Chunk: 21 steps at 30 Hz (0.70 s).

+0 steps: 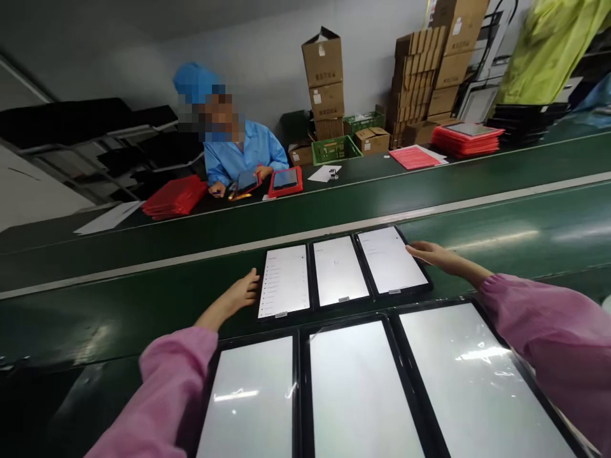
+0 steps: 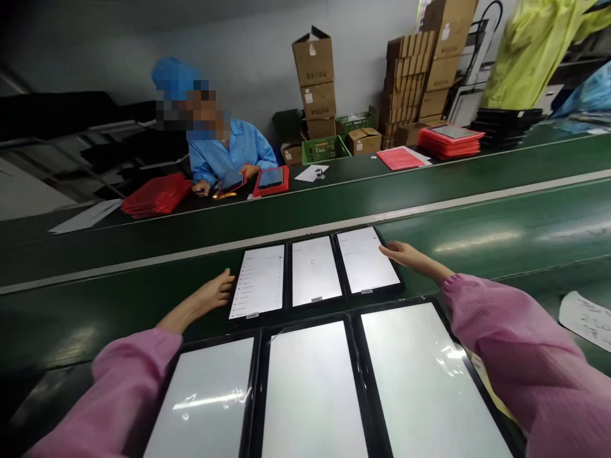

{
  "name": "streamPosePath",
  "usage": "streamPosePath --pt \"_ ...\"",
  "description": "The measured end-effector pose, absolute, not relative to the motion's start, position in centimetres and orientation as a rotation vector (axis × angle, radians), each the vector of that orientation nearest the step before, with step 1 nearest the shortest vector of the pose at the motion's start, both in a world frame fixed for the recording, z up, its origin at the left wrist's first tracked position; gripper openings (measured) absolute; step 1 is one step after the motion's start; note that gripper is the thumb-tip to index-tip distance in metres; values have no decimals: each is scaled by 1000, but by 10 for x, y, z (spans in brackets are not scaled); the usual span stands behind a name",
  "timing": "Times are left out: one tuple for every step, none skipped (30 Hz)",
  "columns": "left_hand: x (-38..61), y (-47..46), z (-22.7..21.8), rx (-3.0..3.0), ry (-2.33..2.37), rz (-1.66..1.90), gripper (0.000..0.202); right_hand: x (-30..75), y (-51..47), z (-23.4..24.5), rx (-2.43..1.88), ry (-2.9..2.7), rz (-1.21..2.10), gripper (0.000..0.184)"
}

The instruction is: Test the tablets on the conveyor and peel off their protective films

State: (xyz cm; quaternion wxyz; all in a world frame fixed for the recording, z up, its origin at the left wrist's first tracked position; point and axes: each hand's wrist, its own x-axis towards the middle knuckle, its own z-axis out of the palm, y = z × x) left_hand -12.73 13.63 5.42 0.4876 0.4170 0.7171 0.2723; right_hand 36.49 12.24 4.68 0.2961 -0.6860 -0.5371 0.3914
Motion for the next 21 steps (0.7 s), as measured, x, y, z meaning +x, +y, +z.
streamPosePath --pt "-133 133 61 1032 1785 665 56 374 115 54 -1831 -1506 995 41" --pt "-137 129 70 1059 1822 678 54 383 105 63 -1821 -1591 962 44" --pt "-140 124 82 1099 1848 692 52 392 92 72 -1794 -1683 952 46" --pt "-140 117 94 1156 1851 698 52 399 78 81 -1754 -1778 958 49" --pt "-137 108 106 1240 1836 692 53 405 63 88 -1709 -1870 973 51" --pt "-130 98 117 1357 1807 662 56 409 48 94 -1666 -1949 979 51" --pt "-119 87 127 1484 1767 618 60 412 35 96 -1628 -2012 966 49" --pt "-104 76 135 1617 1718 559 64 412 24 96 -1597 -2057 927 46" --pt "-87 65 140 1747 1656 490 67 412 16 94 -1569 -2084 865 42" --pt "-68 54 143 1873 1577 421 67 410 10 91 -1542 -2097 785 39" --pt "-49 45 143 2006 1479 357 63 408 6 87 -1513 -2101 696 36" --pt "-30 35 142 2150 1360 303 58 406 2 84 -1479 -2099 603 36" --pt "-12 26 138 2296 1234 265 52 403 -3 82 -1441 -2096 511 36" --pt "4 15 134 2441 1117 243 46 399 -11 82 -1399 -2098 429 35" --pt "18 4 129 2580 1021 243 40 395 -22 83 -1356 -2105 365 32" --pt "30 -10 124 2705 949 262 36 391 -37 85 -1299 -2124 321 27" --pt "40 -24 120 2809 897 303 35 387 -56 88 -1235 -2165 306 21" --pt "48 -40 116 2890 834 359 36 384 -79 90 -1159 -2212 312 15" --pt "54 -57 112 2943 743 417 40 382 -103 91 -1023 -2292 328 17" --pt "59 -74 109 2967 631 461 45 381 -129 90 -917 -2402 377 22" --pt "64 -89 107 2965 506 484 46 381 -154 86 -754 -2456 389 20"
